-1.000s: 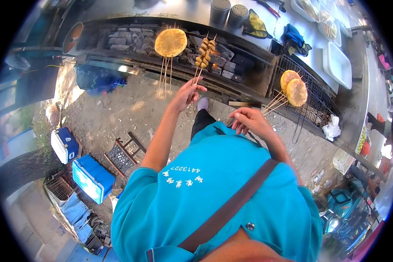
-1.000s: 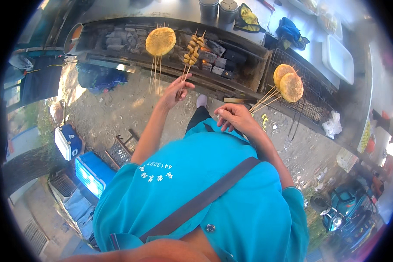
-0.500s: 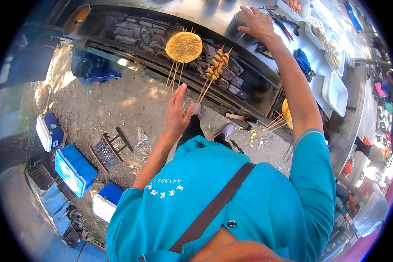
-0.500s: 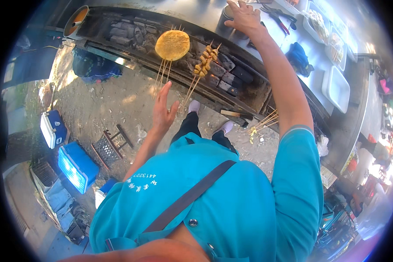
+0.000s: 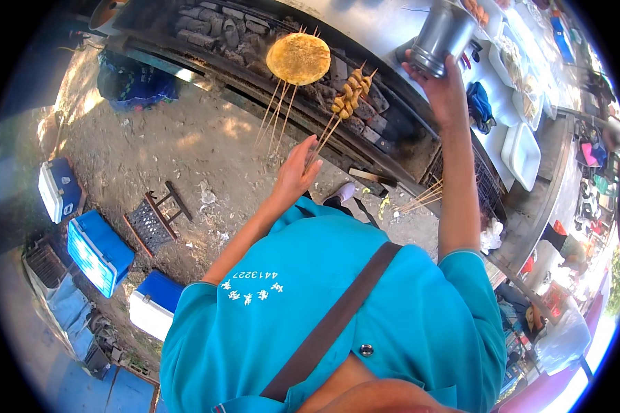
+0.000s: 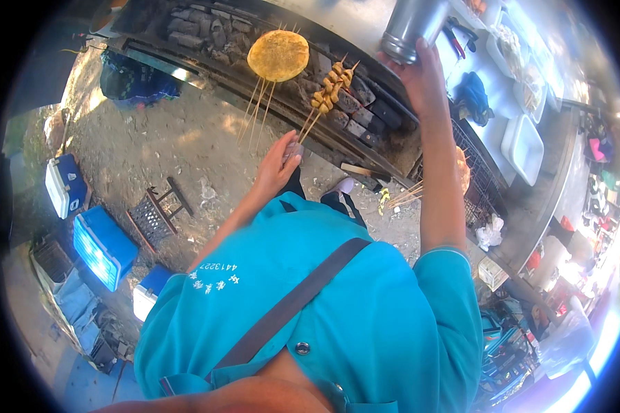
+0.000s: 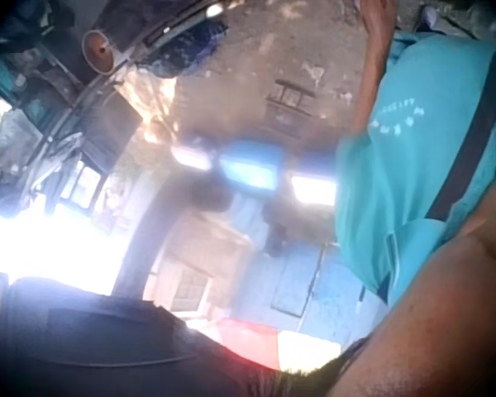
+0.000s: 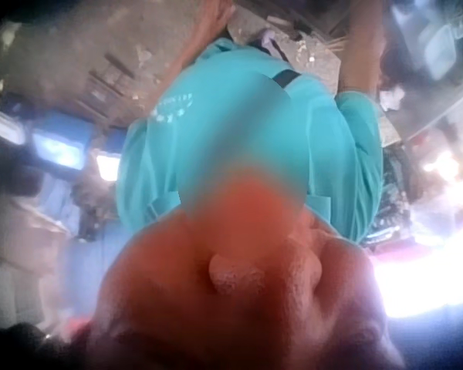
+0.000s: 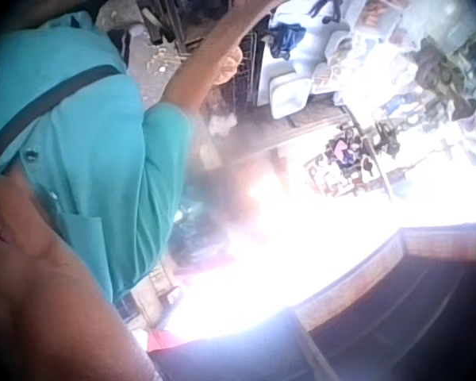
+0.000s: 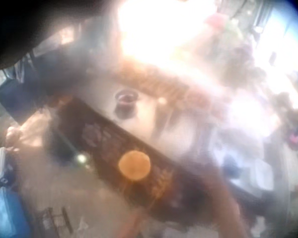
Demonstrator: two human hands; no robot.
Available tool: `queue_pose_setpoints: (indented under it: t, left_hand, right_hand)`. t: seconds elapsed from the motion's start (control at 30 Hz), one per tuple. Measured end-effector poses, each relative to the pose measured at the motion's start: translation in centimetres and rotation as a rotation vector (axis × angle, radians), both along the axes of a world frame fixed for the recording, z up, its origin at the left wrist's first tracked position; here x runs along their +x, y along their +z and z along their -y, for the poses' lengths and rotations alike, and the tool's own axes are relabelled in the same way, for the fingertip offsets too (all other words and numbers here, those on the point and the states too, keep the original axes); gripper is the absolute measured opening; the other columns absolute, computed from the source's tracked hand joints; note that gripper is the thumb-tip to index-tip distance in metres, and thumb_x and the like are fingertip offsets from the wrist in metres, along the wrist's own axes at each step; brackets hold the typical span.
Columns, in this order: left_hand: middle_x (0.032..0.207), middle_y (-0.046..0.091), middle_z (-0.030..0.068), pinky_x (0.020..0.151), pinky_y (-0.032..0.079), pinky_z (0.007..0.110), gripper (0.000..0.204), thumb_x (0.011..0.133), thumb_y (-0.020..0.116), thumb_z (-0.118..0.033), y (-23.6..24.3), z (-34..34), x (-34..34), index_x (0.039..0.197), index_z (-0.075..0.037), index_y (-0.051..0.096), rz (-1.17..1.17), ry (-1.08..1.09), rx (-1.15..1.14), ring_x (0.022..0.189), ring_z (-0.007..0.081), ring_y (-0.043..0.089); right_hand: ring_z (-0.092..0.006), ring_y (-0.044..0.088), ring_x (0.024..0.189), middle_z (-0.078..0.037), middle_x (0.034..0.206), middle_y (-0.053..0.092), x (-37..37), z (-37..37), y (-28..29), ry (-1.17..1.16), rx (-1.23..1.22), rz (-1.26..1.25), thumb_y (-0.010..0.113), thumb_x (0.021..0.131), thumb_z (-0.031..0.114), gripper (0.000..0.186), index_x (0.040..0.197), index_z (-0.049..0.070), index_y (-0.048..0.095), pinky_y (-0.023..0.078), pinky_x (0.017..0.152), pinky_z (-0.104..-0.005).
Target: The person grills round flatbreads and skewered meatballs on a charcoal grill, seasoning them with a shaker. They use shears to trim the flatbreads, then place them into a plastic bag. The person also scoops a powdered condiment into a small container and places it in the bag before returning to the grill to handle more skewers.
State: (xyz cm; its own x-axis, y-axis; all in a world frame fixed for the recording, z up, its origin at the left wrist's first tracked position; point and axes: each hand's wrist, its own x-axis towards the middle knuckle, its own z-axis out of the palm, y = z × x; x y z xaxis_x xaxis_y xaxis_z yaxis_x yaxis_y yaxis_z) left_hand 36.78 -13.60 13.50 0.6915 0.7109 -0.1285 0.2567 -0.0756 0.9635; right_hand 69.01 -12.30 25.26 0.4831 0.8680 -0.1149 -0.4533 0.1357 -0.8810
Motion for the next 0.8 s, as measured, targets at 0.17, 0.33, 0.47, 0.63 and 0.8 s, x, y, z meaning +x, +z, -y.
queue_pose_setpoints:
  t: [0.17,0.33,0.47,0.63,0.8]
  left_hand:
    - [0.106,0.057,0.0127,0.062,0.049,0.024,0.042,0.094,0.042,-0.013,-1.0,-0.7,0.5,0.134,-0.004,0.033,0.043,-0.019,-0.407,0.075,0.0121,0.059]
    - [0.095,0.06,0.0096,0.046,0.041,0.017,0.037,0.095,0.038,-0.01,-1.3,-0.7,0.4,0.131,-0.003,0.037,0.055,0.005,-0.477,0.059,0.0067,0.054]
    - [0.091,0.061,0.0089,0.044,0.04,0.016,0.036,0.094,0.039,-0.009,-1.0,-0.7,0.9,0.13,-0.002,0.039,0.058,0.029,-0.514,0.056,0.0057,0.053]
    - [0.091,0.061,0.0087,0.044,0.04,0.016,0.035,0.094,0.04,-0.008,-1.0,-0.6,0.7,0.128,-0.001,0.041,0.07,0.042,-0.539,0.056,0.0055,0.053]
    - [0.09,0.062,0.0079,0.044,0.04,0.017,0.035,0.093,0.041,-0.008,-0.8,-0.8,1.2,0.127,-0.002,0.042,0.079,0.062,-0.522,0.056,0.0051,0.053]
  right_hand:
    - [-0.0233,0.058,0.101,-0.014,0.111,0.055,-3.8,1.1,-1.0,0.0,-0.047,-0.081,0.063,0.083,0.027,0.051,0.12,-0.001,0.041,0.049,0.09,-0.0432]
    - [-0.0176,0.055,0.098,-0.009,0.106,0.054,-4.8,1.2,-3.0,-0.101,-0.132,0.047,0.07,0.078,0.025,0.055,0.118,0.0,0.042,0.046,0.086,-0.0357]
    - [-0.016,0.053,0.097,-0.008,0.106,0.053,-4.6,0.0,-3.7,-0.122,-0.176,0.099,0.072,0.076,0.026,0.057,0.118,0.0,0.042,0.045,0.084,-0.0314]
    - [-0.0161,0.054,0.097,-0.008,0.107,0.053,-5.6,0.7,-3.9,-0.13,-0.183,0.07,0.073,0.076,0.024,0.058,0.118,0.0,0.042,0.045,0.084,-0.0306]
    - [-0.0143,0.052,0.102,-0.007,0.111,0.051,-7.4,2.5,-4.4,-0.124,-0.26,-0.016,0.074,0.075,0.029,0.062,0.121,0.001,0.041,0.044,0.085,-0.0292]
